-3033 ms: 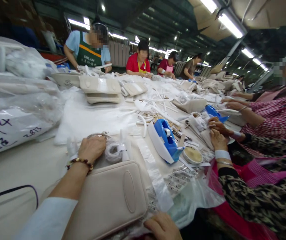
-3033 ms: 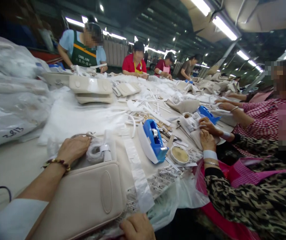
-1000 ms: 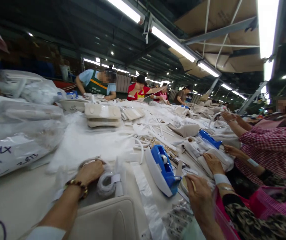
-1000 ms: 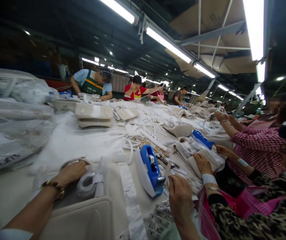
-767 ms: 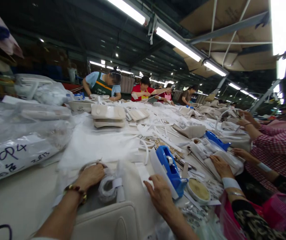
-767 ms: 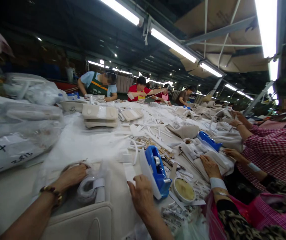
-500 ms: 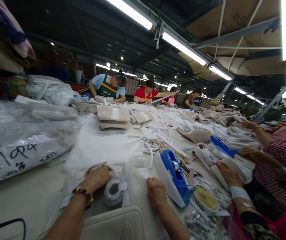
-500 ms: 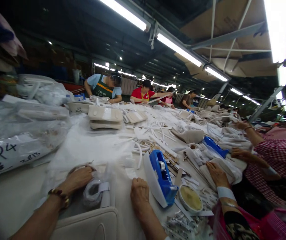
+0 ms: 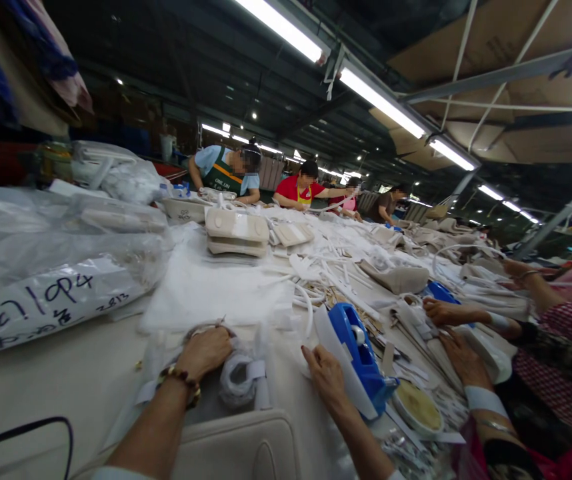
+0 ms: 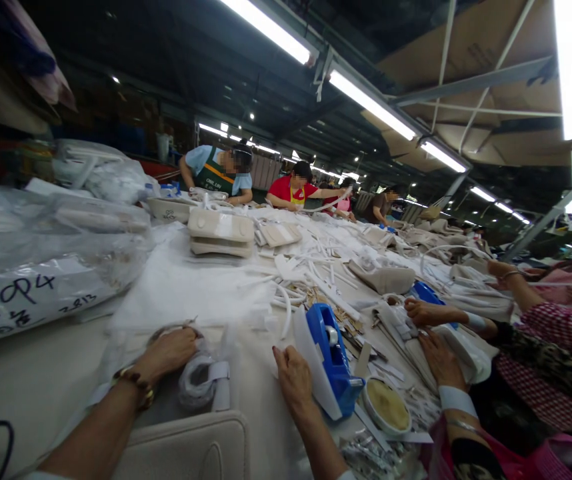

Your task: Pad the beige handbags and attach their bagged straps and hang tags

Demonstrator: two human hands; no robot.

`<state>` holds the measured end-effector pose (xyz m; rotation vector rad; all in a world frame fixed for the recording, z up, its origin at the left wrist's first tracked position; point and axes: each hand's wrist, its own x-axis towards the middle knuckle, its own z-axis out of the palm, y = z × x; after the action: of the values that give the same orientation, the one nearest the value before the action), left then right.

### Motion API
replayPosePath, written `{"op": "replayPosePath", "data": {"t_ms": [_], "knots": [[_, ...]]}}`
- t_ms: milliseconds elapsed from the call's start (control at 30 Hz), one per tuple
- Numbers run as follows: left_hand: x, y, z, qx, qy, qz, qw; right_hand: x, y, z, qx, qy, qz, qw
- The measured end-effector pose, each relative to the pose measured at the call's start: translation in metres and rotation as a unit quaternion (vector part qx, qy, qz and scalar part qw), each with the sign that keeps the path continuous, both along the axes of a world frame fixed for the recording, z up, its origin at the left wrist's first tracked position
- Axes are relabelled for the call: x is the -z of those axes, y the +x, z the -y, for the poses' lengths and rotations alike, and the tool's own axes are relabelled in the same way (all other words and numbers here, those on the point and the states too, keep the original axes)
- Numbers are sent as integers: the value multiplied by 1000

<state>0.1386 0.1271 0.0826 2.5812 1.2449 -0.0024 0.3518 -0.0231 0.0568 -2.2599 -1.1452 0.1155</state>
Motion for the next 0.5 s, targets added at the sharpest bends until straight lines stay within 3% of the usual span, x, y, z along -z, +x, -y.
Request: {"op": "replayPosePath", "data": {"t_ms": [200,367,500], "knots": [[1,0,-1,3,-10,-8,1000,1,11,3,-11,59,-21,998],[-1,1,0,2,-18,-8,1000,-8,14,1,20,109,32,993],[-2,1,1,-2,-22,-3,1000,-22,-3,7,-47,108,86,989]]}}
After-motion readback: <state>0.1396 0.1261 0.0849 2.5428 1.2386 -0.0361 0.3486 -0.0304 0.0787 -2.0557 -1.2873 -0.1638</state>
